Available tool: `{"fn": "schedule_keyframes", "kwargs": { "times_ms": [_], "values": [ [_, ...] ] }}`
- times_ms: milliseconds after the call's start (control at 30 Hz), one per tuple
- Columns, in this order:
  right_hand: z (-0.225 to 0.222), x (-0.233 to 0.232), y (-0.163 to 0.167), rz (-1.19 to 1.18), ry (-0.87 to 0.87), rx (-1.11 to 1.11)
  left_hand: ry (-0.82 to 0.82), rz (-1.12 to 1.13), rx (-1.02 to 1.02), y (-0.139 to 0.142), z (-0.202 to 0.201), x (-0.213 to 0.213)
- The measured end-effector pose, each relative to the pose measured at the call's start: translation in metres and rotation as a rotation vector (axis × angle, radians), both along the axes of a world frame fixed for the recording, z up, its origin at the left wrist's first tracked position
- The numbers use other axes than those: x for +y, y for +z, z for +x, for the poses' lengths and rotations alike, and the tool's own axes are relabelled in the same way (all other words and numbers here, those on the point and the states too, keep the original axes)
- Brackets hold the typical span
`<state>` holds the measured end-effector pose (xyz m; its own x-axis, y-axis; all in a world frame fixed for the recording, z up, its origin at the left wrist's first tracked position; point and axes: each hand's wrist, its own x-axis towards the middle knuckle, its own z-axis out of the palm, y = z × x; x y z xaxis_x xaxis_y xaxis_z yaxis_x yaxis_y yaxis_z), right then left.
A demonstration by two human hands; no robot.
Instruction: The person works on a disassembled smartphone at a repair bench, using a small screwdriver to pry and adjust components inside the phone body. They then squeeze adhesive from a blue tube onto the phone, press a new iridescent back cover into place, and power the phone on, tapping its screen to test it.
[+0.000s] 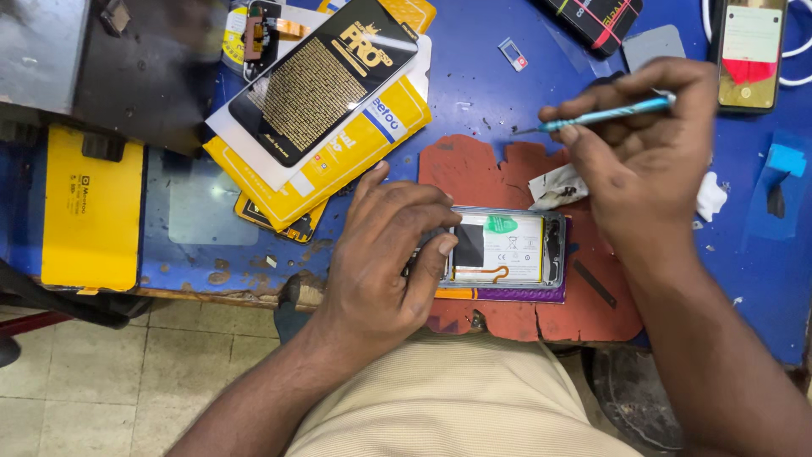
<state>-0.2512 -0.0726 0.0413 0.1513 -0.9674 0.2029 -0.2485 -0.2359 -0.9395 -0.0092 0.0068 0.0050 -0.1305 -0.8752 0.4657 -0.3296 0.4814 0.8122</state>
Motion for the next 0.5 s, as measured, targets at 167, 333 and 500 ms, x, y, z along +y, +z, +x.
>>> {"fn": "schedule_keyframes", "kwargs": {
  "times_ms": [167,333,500],
  "values": [
    [0.004,0.034,0.018,0.081,-0.052,-0.144,-0.006,-0.004,-0.021,0.0,0.001,-0.001],
    [0.013,0.063,0.018,0.176,-0.008,-0.304,-0.074,-0.02,-0.031,-0.002,0.002,-0.001],
    [0.013,0.072,0.011,0.177,0.06,-0.304,-0.1,-0.043,-0.048,-0.003,0.002,-0.002]
  ]
}}
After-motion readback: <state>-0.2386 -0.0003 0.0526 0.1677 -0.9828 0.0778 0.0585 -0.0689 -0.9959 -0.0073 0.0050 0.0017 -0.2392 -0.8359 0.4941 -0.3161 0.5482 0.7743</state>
